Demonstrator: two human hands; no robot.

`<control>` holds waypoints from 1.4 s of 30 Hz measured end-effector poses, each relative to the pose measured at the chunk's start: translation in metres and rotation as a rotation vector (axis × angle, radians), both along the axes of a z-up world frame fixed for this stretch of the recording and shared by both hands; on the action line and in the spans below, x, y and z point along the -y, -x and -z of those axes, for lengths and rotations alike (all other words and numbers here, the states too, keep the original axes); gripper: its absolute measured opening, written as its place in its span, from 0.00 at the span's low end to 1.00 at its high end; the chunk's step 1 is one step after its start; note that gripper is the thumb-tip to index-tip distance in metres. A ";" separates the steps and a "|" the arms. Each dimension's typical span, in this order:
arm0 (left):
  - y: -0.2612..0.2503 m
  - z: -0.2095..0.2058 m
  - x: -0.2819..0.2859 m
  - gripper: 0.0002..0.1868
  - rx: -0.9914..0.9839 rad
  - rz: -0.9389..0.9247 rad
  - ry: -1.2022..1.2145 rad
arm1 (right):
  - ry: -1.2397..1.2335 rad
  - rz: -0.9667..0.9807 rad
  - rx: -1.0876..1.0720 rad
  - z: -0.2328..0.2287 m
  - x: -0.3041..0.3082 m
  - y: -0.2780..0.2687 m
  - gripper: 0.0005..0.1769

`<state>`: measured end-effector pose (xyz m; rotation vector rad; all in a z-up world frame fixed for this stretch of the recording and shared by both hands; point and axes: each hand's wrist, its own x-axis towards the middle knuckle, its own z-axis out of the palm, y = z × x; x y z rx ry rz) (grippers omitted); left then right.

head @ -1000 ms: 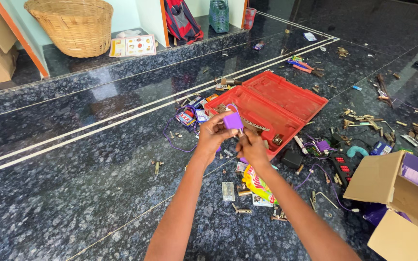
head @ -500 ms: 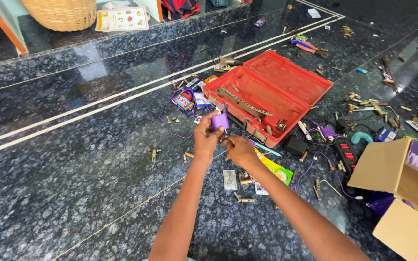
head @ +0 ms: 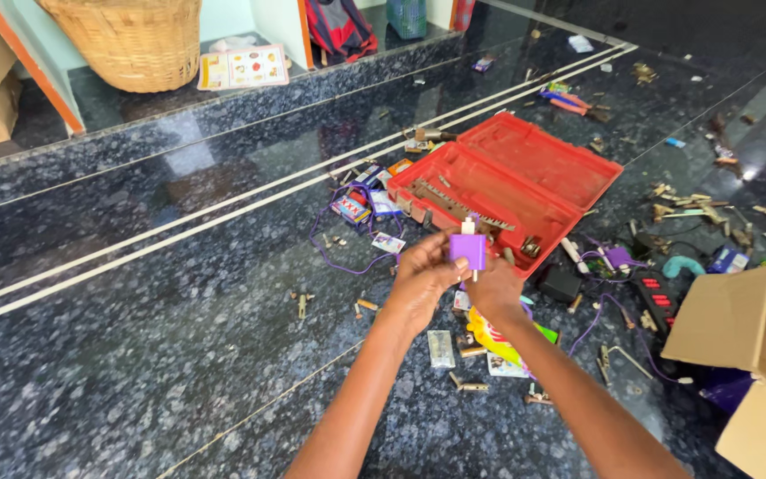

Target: The person assembles small electronic components on a tiled floor. They pick up purple plastic housings and wires, connect them, and place the assembled units into a cardboard box. The person also handles small metal parts and a red tool case.

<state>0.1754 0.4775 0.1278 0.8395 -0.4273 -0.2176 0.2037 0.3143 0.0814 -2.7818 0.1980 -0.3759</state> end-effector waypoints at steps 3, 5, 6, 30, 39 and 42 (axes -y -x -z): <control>-0.014 -0.005 0.014 0.31 0.042 -0.170 -0.040 | 0.349 -0.134 0.158 -0.014 -0.018 0.028 0.11; -0.021 -0.004 0.014 0.30 0.098 -0.274 -0.111 | 0.125 -0.171 0.044 -0.033 -0.027 0.051 0.12; -0.024 -0.003 0.011 0.29 0.126 -0.333 -0.150 | 0.008 -0.196 -0.010 -0.043 -0.032 0.061 0.13; -0.048 0.068 -0.063 0.29 0.318 -0.456 -0.567 | 0.495 -0.534 0.166 -0.155 -0.048 0.046 0.09; -0.006 0.020 -0.012 0.32 0.377 -0.224 -0.475 | 0.350 -0.479 0.141 -0.182 0.005 0.049 0.08; -0.003 0.004 0.006 0.29 0.354 -0.206 -0.412 | -0.054 -0.402 0.012 -0.162 0.027 0.039 0.09</control>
